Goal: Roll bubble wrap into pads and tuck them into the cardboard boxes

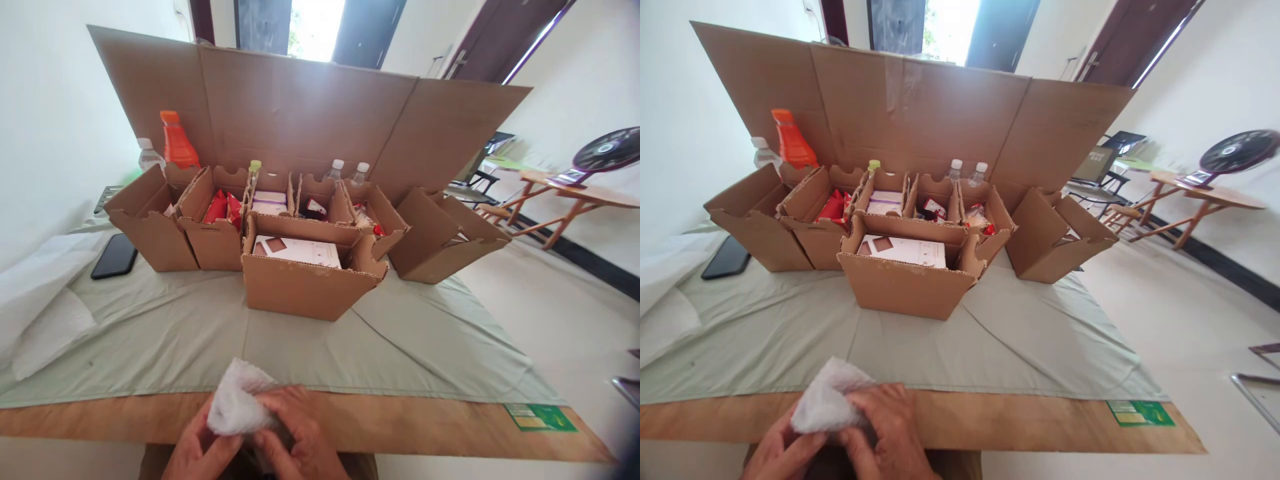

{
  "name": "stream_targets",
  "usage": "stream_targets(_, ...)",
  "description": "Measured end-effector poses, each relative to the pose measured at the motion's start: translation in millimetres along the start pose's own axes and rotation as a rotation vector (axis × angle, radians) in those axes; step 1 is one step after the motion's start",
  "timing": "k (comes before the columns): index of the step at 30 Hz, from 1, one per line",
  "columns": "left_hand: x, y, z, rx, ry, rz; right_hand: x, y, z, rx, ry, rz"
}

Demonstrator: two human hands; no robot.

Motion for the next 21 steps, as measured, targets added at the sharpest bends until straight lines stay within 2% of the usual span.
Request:
stream_targets(2,-5.8,10,3,0.033,0.003,0.008,9,4,-7,-0.077,0.057,-0.046)
stream_targets(4,-13.0,24,3,-0.009,-0.019,0.073,23,7,-14,-0.158,0.086,-0.035)
stream_targets(7,-28.0,45,3,-0.177,-0.138,0.291,40,9,-18,-0.331,0.019,0.143)
stream_targets(9,-37.1,51,2,-0.239,-0.207,0.395,46,6,-15,-0.399,-0.064,0.262)
stream_targets(12,-42.3,43,1,-0.185,-0.232,0.380,47,-1,-10,-0.359,-0.086,0.348)
stream_targets(16,-37.2,12,1,-0.052,-0.252,0.170,47,4,-11,-0.357,0.146,0.389)
stream_targets(18,-34.5,1,2,-0.035,-0.274,0.209,49,8,-15,-0.400,0.209,0.422)
stream_targets(21,-32.4,-6,6,-0.027,-0.295,0.317,56,8,-17,-0.460,0.116,0.407)
Point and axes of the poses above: each hand's wrist, its own z-axis towards the middle knuckle, its own x-axis out of the back of the hand, y = z × x, the point moved 2 cm from there along z, towards the middle knuckle, and after that the axes turned 2 degrees about x, right-handed, at the moved point
